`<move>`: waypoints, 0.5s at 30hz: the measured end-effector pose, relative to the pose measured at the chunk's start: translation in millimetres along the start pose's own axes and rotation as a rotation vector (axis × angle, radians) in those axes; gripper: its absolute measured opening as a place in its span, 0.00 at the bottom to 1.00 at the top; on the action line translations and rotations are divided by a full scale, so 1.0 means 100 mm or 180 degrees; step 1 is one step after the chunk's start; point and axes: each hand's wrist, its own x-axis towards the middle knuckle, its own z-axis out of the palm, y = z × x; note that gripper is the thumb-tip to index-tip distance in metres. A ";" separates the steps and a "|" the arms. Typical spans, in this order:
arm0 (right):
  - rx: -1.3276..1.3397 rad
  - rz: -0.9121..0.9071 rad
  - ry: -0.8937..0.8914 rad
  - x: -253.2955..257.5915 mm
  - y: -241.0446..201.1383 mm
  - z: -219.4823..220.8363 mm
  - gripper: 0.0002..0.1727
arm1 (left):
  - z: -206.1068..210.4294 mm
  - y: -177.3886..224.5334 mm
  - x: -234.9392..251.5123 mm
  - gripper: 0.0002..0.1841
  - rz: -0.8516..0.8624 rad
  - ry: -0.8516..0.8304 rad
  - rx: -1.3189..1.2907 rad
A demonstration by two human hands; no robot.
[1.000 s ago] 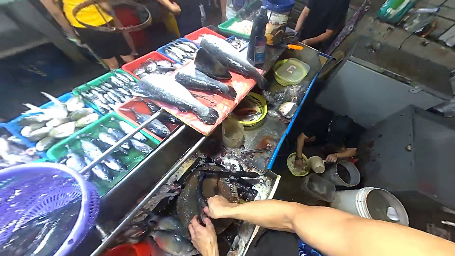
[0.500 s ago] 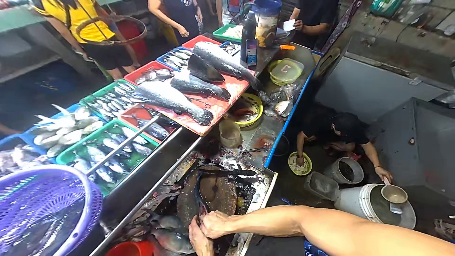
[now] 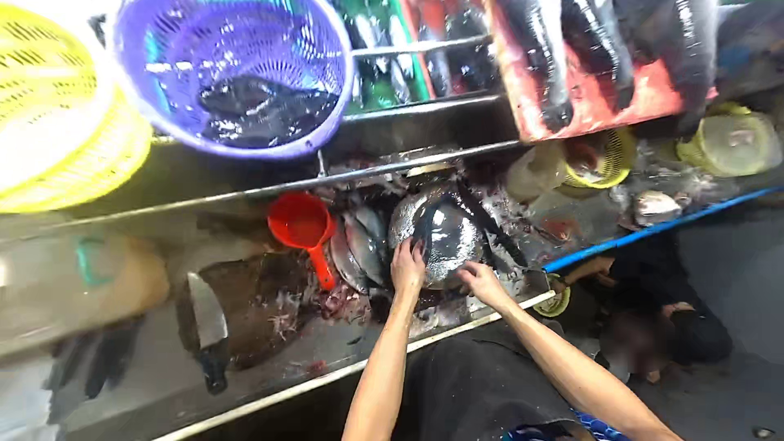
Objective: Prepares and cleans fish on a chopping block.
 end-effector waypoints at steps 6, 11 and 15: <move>0.0133 -0.0250 0.0289 0.56 -0.44 0.28 0.32 | 0.14 0.18 -0.04 0.40 -0.0002 -0.0220 0.0464; -0.0745 -0.0729 -0.0166 0.59 -1.01 0.54 0.33 | -0.22 -0.08 0.10 0.31 -0.0548 -0.0321 -0.0176; -0.0922 -0.1255 -0.0994 0.64 -1.15 0.44 0.24 | -0.72 -0.84 -0.35 0.33 -0.0794 -0.0218 -0.1054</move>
